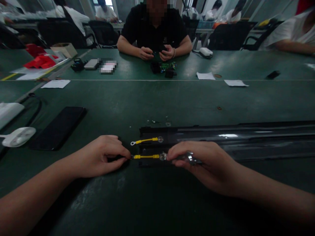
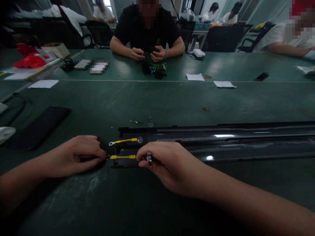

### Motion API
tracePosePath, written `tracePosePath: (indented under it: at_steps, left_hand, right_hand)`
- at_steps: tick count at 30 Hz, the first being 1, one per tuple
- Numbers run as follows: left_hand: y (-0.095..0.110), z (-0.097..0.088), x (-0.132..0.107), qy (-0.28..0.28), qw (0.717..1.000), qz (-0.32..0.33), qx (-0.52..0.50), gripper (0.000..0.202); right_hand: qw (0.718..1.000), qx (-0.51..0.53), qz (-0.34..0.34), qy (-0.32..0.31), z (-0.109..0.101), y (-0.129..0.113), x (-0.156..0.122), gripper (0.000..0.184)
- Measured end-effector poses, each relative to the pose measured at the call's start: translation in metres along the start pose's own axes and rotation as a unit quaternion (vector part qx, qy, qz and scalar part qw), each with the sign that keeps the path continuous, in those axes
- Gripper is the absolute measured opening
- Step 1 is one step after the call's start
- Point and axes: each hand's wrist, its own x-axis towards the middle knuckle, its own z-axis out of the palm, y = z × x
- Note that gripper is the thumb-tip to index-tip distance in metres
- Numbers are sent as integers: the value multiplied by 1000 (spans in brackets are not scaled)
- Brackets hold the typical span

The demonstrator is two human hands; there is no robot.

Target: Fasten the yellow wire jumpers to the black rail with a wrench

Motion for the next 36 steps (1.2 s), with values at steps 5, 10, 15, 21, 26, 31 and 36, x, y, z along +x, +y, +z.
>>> tracePosePath:
  at_steps: [5,10,15,21,26,31,36]
  left_hand:
    - [1,0,0,5,1000,3,-7,16]
    - [0,0,0,0,1000,6,-2,16]
    - [1,0,0,3,1000,4,-3,16]
    - [2,0,-1,3,1000,2,-8,17]
    - [0,0,-1,0,1000,-3,-4,17]
    - [-2,0,-2,-3,1000,-3,-9,17]
    - [-3,0,-2,-10,1000,-2,-10,16]
  right_hand:
    - [1000,11,-8,6,1,3,1,9]
    - [1000,21,-3,0,1,3,-1,17]
    - [1000,12,14,-6,-1,1,-3,20]
    - [1000,16,6,-4,0,1,-1,10]
    - [1000,16,2,-7,-1,0,0,15]
    - [1000,19,-9,-3,-1,1,-3,18]
    - [1000,25,-10,-5,-1,2,-2,17]
